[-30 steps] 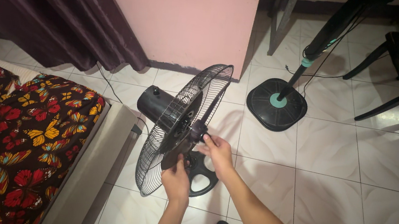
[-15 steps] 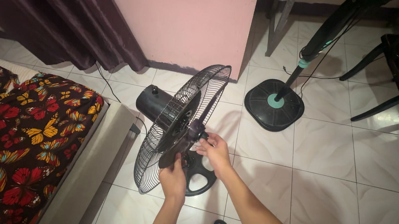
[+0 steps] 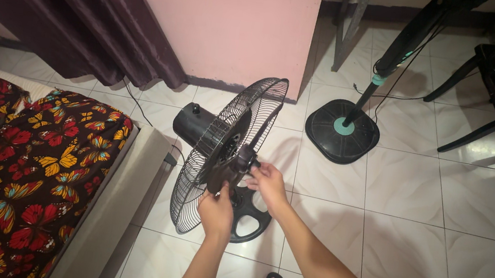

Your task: The person disassembles a standing electric fan by removing the front grille, fan blades, and rear grille, then wipes the fan blades with a tissue. The person places removed parts on a nearby table and continues handling the fan components.

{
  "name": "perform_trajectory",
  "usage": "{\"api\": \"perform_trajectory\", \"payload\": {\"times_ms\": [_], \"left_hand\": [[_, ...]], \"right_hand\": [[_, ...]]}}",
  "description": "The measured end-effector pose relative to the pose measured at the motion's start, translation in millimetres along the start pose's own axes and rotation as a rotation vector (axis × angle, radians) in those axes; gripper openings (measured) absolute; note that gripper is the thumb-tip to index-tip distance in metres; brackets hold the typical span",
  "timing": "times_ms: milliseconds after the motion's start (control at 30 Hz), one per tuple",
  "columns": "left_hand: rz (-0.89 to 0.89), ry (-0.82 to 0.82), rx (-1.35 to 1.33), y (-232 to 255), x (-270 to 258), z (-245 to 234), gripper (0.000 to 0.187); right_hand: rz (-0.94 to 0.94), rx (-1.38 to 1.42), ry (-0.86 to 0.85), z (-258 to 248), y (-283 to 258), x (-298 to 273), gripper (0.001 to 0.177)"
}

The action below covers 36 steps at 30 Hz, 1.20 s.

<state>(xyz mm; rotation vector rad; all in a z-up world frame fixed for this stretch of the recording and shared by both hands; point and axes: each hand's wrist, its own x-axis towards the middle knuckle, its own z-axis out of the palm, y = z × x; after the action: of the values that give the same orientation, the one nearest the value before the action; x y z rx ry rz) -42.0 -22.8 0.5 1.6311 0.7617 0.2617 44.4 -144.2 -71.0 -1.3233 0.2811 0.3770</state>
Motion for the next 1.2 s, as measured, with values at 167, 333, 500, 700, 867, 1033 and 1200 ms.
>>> {"api": "perform_trajectory", "payload": {"times_ms": [167,333,500,700,867,1033,1200], "left_hand": [[-0.014,0.002,0.120,-4,4,-1,0.029],[0.136,0.061,0.313,-13,8,-2,0.033],[0.111,0.029,0.375,-19,9,-2,0.035],[0.075,0.019,0.305,-6,5,-3,0.030],[0.067,0.004,0.315,4,3,-3,0.030],[0.159,0.061,0.364,3,1,-4,0.031],[0.060,0.005,0.331,3,2,-5,0.032]], "right_hand": [[0.014,-0.065,0.046,-3,-7,-3,0.047],[-0.125,-0.164,0.016,-4,-8,-1,0.048],[0.038,-0.126,0.051,-9,-4,4,0.048],[-0.058,-0.122,0.023,-5,-6,0,0.049],[0.021,-0.149,0.040,-4,-12,-3,0.049],[-0.079,-0.184,0.021,-1,-12,-3,0.052],[0.026,-0.141,0.057,-2,-12,1,0.049]]}}
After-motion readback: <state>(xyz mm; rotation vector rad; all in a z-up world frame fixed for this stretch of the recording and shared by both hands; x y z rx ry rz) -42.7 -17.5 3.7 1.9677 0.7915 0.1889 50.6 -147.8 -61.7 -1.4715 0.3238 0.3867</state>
